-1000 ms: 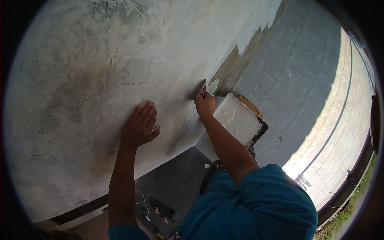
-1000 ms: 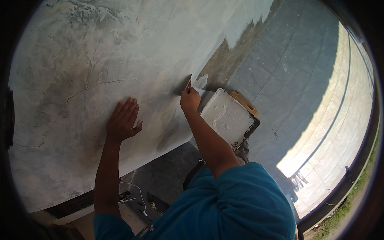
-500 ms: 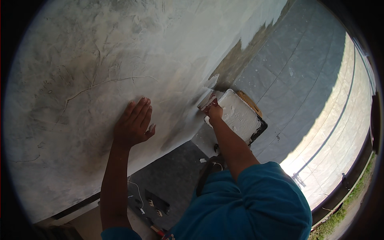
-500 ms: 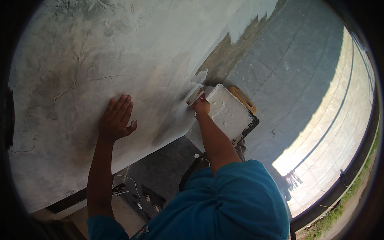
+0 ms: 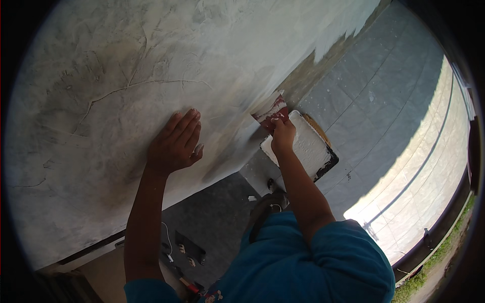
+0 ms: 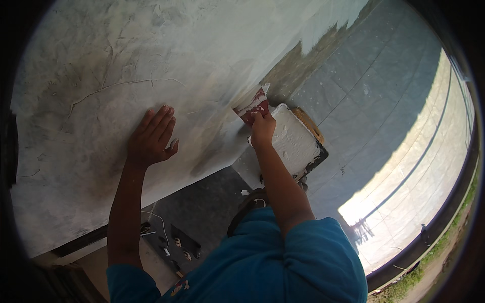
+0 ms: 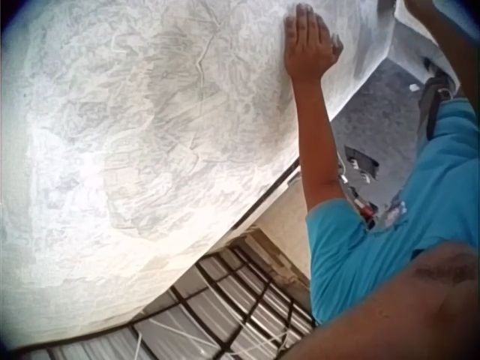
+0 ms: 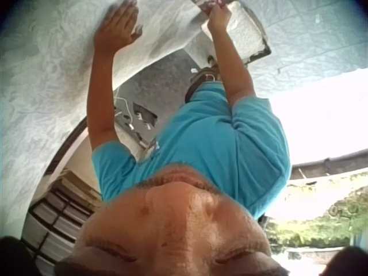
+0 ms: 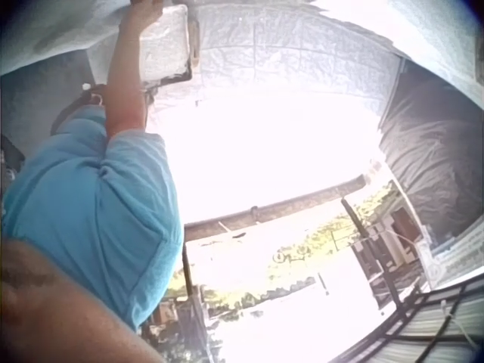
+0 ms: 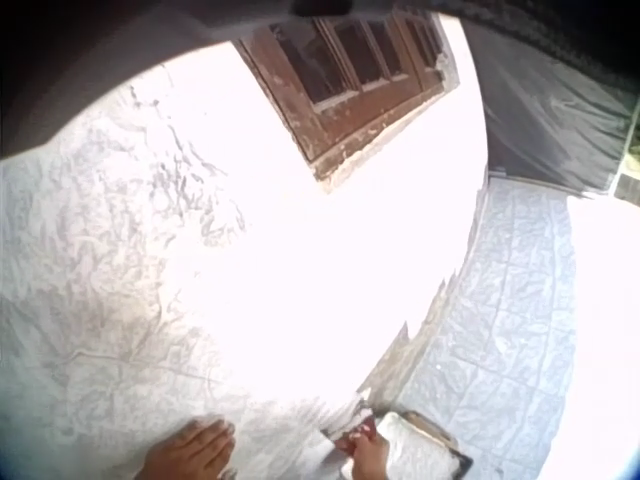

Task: The person is seen patching and smoothing putty or plaster onto a wall using a spreader tool.

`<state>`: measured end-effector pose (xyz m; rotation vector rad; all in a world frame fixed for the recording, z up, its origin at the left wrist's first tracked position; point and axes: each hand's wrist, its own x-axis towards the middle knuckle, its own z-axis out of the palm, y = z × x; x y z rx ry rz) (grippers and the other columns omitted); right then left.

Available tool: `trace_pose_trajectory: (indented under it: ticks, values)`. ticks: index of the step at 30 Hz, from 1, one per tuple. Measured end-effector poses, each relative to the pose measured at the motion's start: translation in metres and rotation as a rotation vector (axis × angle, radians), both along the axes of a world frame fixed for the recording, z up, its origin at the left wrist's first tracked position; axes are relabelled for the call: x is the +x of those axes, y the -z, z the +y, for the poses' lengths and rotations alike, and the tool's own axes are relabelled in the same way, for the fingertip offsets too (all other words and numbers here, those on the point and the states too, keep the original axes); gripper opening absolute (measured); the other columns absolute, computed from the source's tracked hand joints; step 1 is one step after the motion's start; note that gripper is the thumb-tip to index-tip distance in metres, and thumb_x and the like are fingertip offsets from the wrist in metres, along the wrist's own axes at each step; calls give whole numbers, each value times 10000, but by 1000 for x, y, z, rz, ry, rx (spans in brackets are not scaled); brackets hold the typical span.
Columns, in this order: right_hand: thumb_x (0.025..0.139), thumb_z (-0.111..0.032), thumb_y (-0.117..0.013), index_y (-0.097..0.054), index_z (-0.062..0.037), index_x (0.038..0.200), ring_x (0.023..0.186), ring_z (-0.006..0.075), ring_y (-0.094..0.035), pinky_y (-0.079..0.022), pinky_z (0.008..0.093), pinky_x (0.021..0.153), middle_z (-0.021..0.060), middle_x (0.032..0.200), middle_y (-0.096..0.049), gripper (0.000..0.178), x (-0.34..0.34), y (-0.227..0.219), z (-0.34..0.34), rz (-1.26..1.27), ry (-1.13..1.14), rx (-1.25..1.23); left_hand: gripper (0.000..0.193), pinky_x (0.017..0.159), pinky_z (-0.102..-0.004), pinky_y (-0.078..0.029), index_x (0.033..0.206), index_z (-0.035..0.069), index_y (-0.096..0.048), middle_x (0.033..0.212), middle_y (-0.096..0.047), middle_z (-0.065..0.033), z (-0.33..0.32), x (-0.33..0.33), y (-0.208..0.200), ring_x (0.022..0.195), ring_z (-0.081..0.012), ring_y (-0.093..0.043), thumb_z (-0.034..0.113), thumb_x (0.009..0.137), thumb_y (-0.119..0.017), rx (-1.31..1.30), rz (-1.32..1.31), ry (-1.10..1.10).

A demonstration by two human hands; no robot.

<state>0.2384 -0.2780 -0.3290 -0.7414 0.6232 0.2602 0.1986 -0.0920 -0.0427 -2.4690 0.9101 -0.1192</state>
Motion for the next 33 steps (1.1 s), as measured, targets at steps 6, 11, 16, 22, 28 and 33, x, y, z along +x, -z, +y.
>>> trace_pose_trajectory:
  ticks: [6,11,16,22,28,33]
  values:
    - [766,-97,-594,-661,95,966,740,269,-686,-542,373,625,154,827,-694,285,-41,140,60,321,-176,-391,381,1162,-411,-309,1057,18,-679,1269,-629,-111,-7,6,0,1300,-217,-508,294,851,-517,-18,5,29]
    - [757,-140,-622,-668,82,1025,816,293,-694,-533,376,735,196,934,-698,351,-50,76,102,333,-239,-410,363,1158,-412,-317,1028,5,-684,1247,-639,-119,-2,1,-1,1289,-227,-519,265,834,-522,-31,16,25]
    - [797,-30,-580,-637,78,1088,855,229,-684,-558,340,758,135,973,-685,316,-81,-6,80,137,-131,85,322,1158,-414,-321,1007,0,-692,1235,-644,-121,-2,-2,-1,1283,-230,-523,202,818,-525,-70,-14,41]
    - [818,-12,-555,-635,83,1044,809,194,-679,-554,319,715,130,949,-685,258,-75,-39,56,46,6,-12,307,1138,-460,-335,1031,0,-674,1244,-633,-122,1,-5,0,1296,-264,-510,93,775,-533,-179,-3,97]
    - [804,-113,-614,-676,52,838,634,171,-635,-506,333,591,99,699,-659,180,-54,-39,118,30,-128,-210,276,1141,-488,-319,1010,13,-684,1229,-641,-116,18,-45,26,1285,-272,-519,49,779,-537,-400,-130,-19]
    - [848,-33,-546,-619,95,907,677,194,-655,-601,350,673,123,827,-649,158,-48,-163,73,-138,-183,-47,343,1138,-541,-290,1052,26,-674,1250,-633,-114,31,-98,58,1311,-311,-495,-14,764,-492,-602,-234,-231]
